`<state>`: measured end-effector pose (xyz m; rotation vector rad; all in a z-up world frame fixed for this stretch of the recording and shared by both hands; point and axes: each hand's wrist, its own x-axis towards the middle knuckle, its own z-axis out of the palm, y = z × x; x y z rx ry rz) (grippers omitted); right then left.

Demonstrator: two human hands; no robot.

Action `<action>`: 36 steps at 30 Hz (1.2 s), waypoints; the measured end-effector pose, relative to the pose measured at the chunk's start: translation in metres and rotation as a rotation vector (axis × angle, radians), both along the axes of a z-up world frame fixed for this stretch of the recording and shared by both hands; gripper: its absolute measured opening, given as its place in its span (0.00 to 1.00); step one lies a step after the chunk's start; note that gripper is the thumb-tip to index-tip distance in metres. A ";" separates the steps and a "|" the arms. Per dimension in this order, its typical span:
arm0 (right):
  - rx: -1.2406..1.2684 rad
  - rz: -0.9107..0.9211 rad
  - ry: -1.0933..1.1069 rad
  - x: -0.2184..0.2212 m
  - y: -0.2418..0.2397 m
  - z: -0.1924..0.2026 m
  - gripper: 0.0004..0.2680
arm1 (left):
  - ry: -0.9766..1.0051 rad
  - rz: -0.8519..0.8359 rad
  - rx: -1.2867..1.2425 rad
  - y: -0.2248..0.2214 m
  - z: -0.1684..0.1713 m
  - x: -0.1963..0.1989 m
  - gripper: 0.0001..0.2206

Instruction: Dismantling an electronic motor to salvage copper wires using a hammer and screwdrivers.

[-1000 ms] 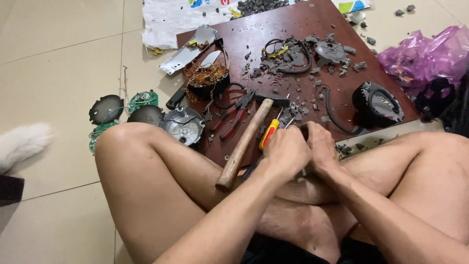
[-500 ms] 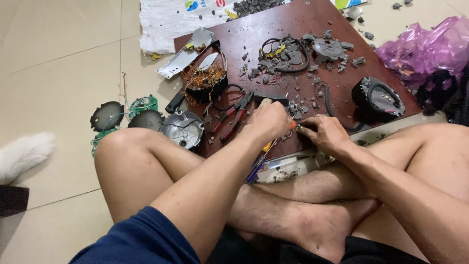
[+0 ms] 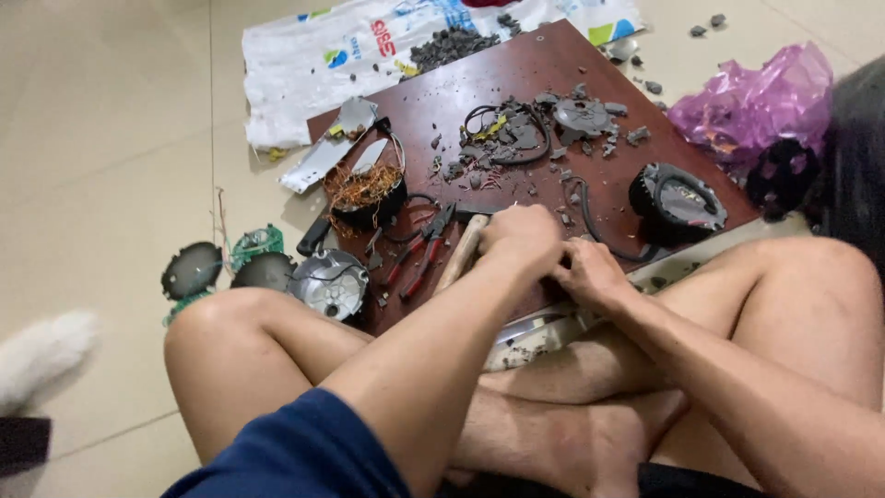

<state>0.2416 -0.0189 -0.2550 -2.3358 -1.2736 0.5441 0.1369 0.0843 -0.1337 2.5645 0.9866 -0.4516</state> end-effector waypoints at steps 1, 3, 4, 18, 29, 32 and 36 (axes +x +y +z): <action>0.009 -0.011 0.009 -0.001 -0.004 0.001 0.11 | 0.009 -0.011 0.009 -0.003 0.000 -0.005 0.14; 0.004 -0.011 0.073 0.002 -0.006 0.007 0.08 | -0.041 -0.032 0.072 -0.005 0.000 -0.020 0.14; 0.004 -0.010 0.075 -0.003 -0.005 0.014 0.08 | -0.040 -0.031 0.072 -0.011 -0.022 -0.017 0.14; -0.032 -0.136 0.110 0.000 0.004 0.009 0.11 | -0.158 -0.050 0.143 -0.035 -0.021 -0.012 0.17; -0.004 0.017 -0.056 0.002 0.001 -0.004 0.12 | -0.255 0.550 -0.330 -0.027 -0.042 -0.057 0.22; 0.055 0.061 -0.127 -0.012 -0.006 0.002 0.09 | -0.212 0.731 -0.475 -0.027 -0.037 -0.062 0.23; 0.128 0.038 -0.137 -0.041 -0.025 0.021 0.14 | -0.224 0.654 -0.449 -0.039 -0.023 -0.084 0.25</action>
